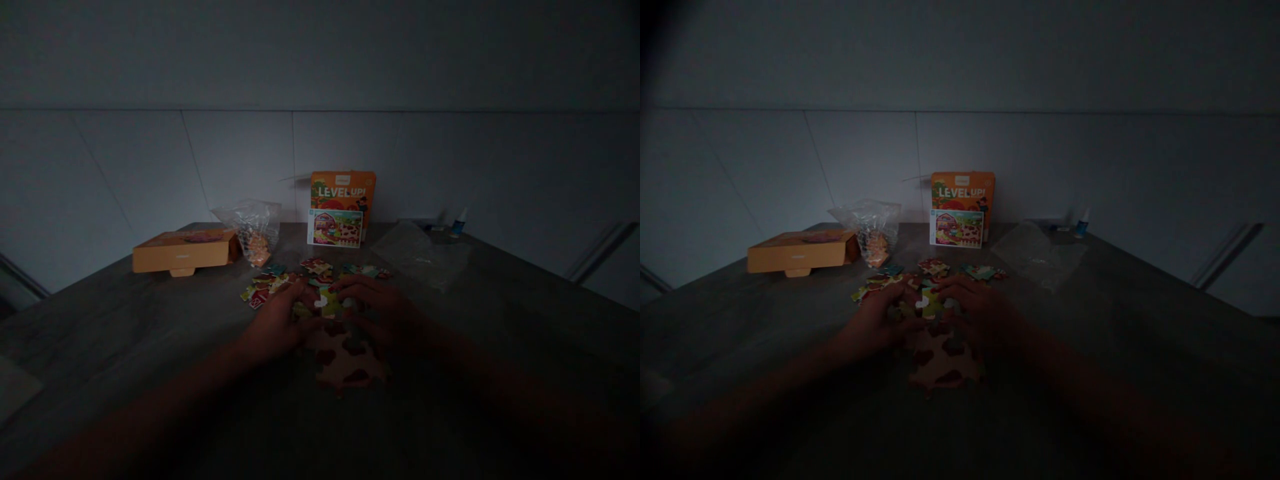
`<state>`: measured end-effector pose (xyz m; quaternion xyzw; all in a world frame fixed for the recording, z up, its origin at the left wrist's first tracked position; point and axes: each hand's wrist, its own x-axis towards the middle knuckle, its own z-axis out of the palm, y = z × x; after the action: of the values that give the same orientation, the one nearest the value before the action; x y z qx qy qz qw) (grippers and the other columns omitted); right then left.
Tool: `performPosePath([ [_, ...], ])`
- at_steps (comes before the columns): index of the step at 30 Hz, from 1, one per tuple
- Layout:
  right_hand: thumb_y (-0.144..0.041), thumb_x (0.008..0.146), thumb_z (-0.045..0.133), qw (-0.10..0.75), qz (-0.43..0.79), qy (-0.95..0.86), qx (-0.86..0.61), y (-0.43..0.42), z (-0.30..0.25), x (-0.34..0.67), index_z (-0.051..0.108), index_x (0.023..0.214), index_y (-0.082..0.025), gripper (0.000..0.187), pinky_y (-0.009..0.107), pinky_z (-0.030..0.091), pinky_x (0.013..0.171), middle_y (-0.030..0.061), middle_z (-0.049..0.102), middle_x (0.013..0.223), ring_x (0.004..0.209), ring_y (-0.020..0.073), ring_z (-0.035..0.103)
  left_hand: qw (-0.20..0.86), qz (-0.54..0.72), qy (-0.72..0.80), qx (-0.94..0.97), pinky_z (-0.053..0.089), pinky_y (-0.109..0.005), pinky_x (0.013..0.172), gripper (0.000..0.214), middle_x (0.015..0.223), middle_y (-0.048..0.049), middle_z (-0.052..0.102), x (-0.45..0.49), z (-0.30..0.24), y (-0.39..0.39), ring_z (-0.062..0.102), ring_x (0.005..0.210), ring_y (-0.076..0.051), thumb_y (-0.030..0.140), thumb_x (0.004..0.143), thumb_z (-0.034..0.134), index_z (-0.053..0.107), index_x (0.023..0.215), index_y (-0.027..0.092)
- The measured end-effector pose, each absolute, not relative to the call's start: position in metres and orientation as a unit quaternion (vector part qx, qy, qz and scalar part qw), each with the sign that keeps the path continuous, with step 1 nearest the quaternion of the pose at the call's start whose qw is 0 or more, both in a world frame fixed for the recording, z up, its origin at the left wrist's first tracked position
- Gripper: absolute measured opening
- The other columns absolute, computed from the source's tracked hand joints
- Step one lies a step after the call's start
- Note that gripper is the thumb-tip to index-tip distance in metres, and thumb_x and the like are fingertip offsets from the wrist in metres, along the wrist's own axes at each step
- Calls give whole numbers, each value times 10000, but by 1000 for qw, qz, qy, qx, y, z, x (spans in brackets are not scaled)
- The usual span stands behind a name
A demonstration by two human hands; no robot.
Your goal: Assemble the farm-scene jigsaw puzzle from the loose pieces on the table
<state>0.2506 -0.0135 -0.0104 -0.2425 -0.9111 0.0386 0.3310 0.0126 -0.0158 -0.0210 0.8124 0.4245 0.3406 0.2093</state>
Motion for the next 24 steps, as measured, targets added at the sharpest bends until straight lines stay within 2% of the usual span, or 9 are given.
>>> performPosePath([
  [2, -147, 890, 552, 328, 29, -905, -270, -9, -14, 253, 572, 1118, -163, 230, 367, 507, 909, 120, 580, 1202, 1096, 209, 572, 199, 319, 440, 815, 467, -366, 890, 109, 1000, -45, 664, 12, -21, -14, 601, 990, -221, 227, 821, 596, 604, 927, 201],
  [6, -131, 867, 557, 296, 20, -898, -325, -1, -21, 259, 621, 1062, -163, 208, 402, 496, 909, 122, 571, 1209, 1080, 235, 574, 169, 263, 497, 809, 474, -393, 920, 256, 1049, -70, 681, 9, -22, -8, 617, 1020, -246, 117, 817, 479, 673, 961, 200],
  [9, -120, 871, 556, 248, 43, -910, -328, 0, -22, 260, 651, 1052, -174, 212, 386, 483, 919, 104, 579, 1187, 1062, 222, 579, 162, 228, 489, 826, 481, -391, 922, 295, 1071, -69, 687, 7, -24, -6, 617, 1033, -254, 111, 786, 504, 698, 990, 202],
  [12, -118, 864, 573, 213, 64, -918, -329, -4, -20, 258, 672, 1044, -190, 218, 370, 468, 931, 87, 584, 1181, 1078, 220, 569, 147, 212, 440, 860, 469, -402, 945, 241, 1092, -49, 686, 9, -23, -8, 604, 1053, -253, 164, 796, 549, 718, 955, 230],
  [18, -140, 817, 614, 194, 79, -919, -335, -9, -6, 263, 672, 995, -202, 197, 362, 479, 874, 76, 613, 1098, 974, 208, 600, 177, 213, 385, 880, 438, -392, 999, 218, 1246, -46, 612, 14, -14, -18, 553, 1154, -239, 212, 805, 613, 726, 984, 263],
  [24, -107, 691, 683, 157, 66, -938, -303, -15, 12, 270, 670, 923, -205, 253, 318, 495, 758, 69, 644, 993, 894, 217, 618, 223, 195, 302, 906, 487, -351, 923, 214, 1134, -48, 639, 17, -9, -25, 608, 1025, -204, 262, 836, 629, 705, 1034, 241],
])
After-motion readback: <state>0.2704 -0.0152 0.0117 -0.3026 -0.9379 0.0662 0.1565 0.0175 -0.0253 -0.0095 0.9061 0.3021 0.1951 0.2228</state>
